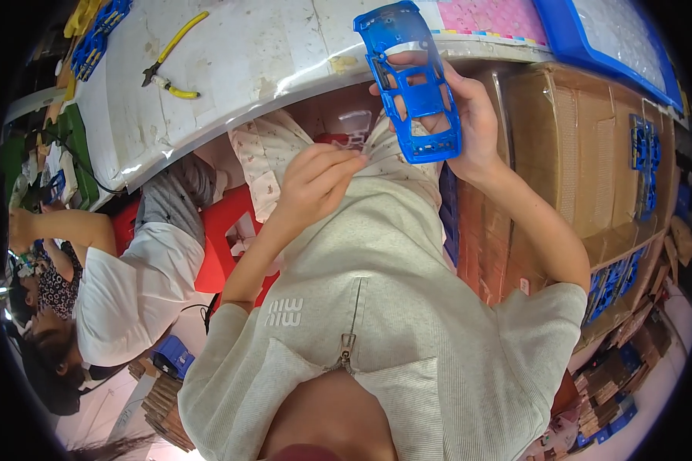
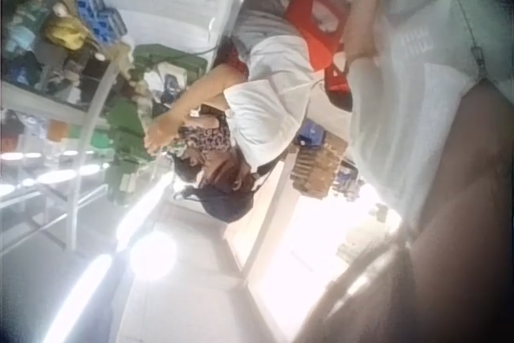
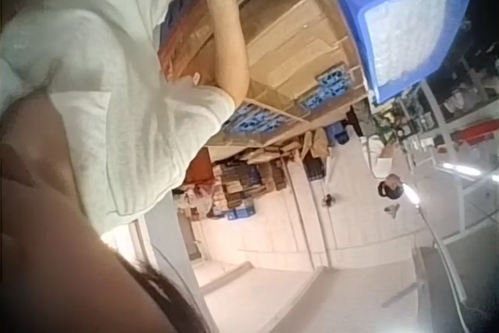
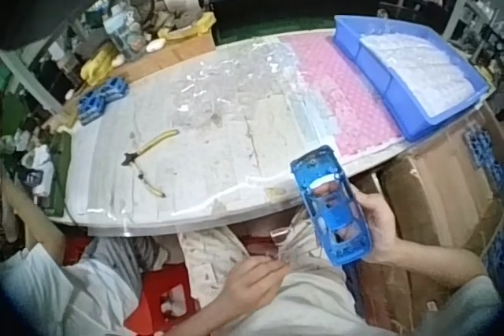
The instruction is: The person assembles toy cars by picking up plastic window inserts, fitting them into the toy car shells by hand and with pliers, and placing the assembled car shells into a box.
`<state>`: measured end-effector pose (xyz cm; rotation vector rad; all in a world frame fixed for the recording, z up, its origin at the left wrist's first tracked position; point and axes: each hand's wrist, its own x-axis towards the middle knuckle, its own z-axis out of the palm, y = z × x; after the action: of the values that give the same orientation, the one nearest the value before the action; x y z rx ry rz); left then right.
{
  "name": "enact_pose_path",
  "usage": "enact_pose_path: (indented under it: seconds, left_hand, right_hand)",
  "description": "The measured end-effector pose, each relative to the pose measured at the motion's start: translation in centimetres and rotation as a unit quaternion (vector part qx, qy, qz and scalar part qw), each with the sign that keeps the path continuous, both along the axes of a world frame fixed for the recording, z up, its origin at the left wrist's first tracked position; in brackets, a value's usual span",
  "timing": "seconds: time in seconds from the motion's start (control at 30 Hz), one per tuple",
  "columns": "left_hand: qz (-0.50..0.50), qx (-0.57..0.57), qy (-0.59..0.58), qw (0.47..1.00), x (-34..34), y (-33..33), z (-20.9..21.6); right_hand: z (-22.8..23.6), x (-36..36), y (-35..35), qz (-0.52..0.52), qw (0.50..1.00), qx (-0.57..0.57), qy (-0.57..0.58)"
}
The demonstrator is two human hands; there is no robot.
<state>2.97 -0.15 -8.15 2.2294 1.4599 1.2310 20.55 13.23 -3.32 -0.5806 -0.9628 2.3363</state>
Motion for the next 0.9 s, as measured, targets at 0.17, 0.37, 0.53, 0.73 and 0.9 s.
enact_pose_path:
  seconds: [0.17,0.37,0.53,0.73,0.9]
  left_hand:
    - [0.065,0.197,0.044,0.977,0.2,0.2,3.7]
    - [0.032,0.212,-0.006,0.977,2.4,2.6,4.1]
    - [0.021,0.19,-0.013,0.981,2.8,2.7,3.9]
    - [0.046,0.191,-0.023,0.98,3.2,3.3,4.2]
    - [0.073,0.202,0.014,0.977,3.8,3.3,3.9]
  right_hand:
    - [0.1,-0.6,-0.8,-0.034,0.994,0.026,-0.099]
    - [-0.1,-0.9,-1.5,-0.033,0.986,0.109,-0.125]
    - [-0.2,-0.9,-1.6,-0.048,0.985,0.107,-0.124]
    - [0.2,-0.9,-2.1,-0.057,0.983,0.141,-0.098]
    - [0.2,-0.8,-2.1,-0.059,0.987,0.098,-0.115]
